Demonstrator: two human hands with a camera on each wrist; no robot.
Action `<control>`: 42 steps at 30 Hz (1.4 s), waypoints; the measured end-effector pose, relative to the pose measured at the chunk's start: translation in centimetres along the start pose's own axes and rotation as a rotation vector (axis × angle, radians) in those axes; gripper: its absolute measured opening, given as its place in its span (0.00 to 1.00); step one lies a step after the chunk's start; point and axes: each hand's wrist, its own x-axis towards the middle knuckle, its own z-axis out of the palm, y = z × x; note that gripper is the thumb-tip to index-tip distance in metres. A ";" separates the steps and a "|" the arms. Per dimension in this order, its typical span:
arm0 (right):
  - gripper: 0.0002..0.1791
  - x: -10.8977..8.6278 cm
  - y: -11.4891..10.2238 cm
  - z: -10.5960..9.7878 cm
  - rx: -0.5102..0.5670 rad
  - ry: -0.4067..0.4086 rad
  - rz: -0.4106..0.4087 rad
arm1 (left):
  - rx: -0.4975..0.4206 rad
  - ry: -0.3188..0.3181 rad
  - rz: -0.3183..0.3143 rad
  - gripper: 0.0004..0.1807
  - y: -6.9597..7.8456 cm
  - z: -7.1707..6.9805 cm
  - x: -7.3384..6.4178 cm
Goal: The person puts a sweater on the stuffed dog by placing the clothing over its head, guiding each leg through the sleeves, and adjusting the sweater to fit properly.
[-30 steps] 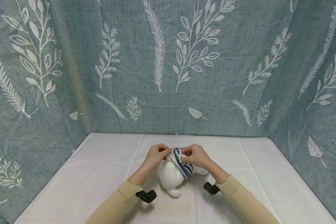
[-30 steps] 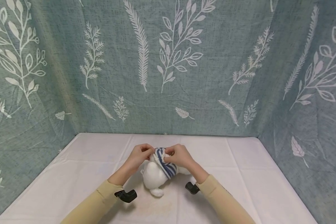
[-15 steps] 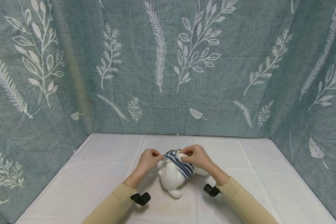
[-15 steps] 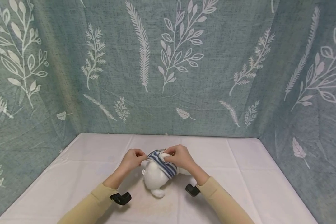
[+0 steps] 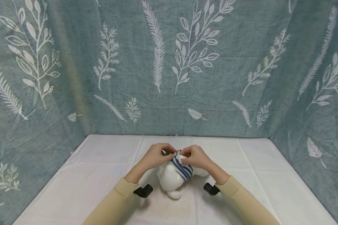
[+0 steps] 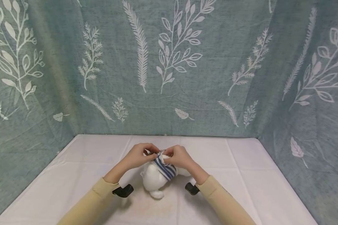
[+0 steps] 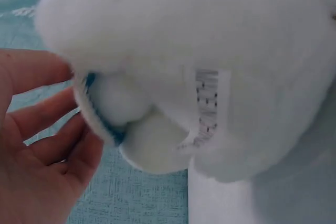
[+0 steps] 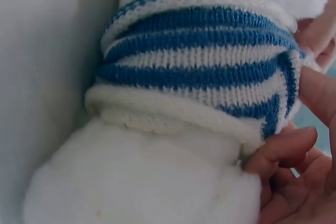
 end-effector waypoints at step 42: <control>0.08 -0.7 -0.4 2.9 0.189 0.277 0.114 | 0.074 0.089 -0.221 0.04 -1.8 1.1 -1.6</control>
